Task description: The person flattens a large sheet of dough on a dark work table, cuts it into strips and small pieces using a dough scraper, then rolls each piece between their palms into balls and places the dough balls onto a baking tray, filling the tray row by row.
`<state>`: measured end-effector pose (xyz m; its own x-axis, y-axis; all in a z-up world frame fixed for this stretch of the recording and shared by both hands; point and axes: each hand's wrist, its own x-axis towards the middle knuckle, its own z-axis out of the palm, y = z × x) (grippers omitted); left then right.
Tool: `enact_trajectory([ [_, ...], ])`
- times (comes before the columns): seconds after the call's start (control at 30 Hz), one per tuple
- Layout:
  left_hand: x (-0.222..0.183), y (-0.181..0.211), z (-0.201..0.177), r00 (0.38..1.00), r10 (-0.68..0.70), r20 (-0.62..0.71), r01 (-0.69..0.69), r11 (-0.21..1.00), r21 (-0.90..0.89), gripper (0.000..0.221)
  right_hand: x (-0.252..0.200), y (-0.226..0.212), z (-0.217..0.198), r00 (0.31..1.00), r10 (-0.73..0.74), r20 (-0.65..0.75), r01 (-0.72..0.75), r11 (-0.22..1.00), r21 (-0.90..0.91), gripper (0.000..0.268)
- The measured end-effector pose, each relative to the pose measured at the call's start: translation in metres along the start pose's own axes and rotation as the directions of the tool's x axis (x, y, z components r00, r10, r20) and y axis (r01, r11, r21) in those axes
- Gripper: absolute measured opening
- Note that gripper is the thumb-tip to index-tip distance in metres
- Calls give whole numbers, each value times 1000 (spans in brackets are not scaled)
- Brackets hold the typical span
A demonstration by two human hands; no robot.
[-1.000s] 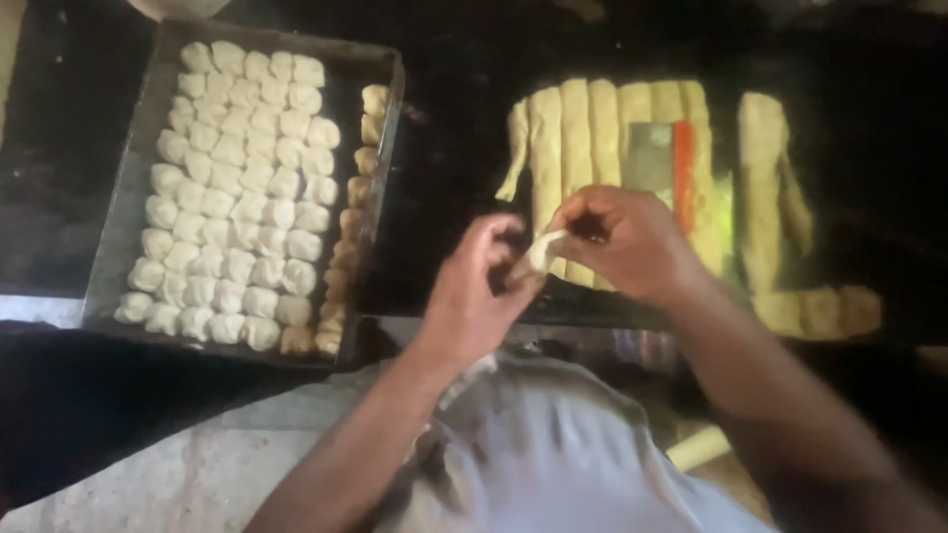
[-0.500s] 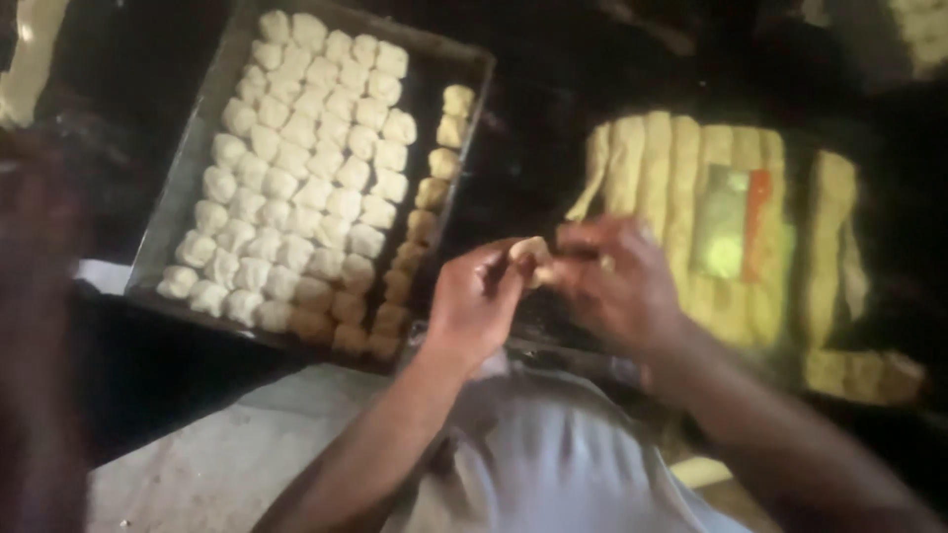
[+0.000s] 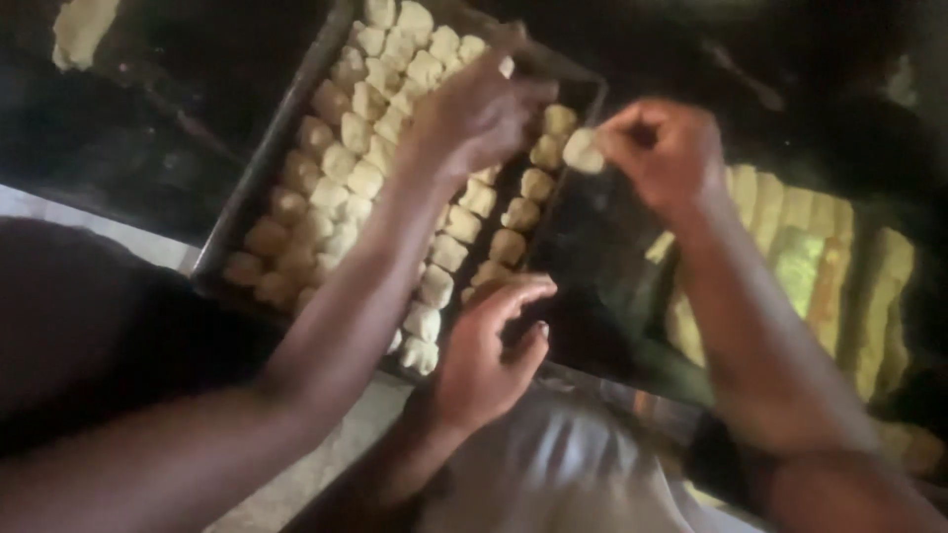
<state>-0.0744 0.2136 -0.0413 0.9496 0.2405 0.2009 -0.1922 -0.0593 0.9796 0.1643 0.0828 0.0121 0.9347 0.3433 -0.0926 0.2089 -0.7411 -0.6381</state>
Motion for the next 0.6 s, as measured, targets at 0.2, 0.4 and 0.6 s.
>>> enact_trajectory([
  [0.2,3,12,-25,1000,-17,-7,18,993,115,28,62,16,29,901,-423,-93,424,906,-16,5],
  [0.4,6,11,-38,997,8,-83,6,986,164,19,94,-5,82,935,-298,-191,220,912,-345,11],
  [0.6,-1,17,-57,988,-14,-152,38,987,154,14,84,-1,75,937,-319,-143,238,882,-408,22],
])
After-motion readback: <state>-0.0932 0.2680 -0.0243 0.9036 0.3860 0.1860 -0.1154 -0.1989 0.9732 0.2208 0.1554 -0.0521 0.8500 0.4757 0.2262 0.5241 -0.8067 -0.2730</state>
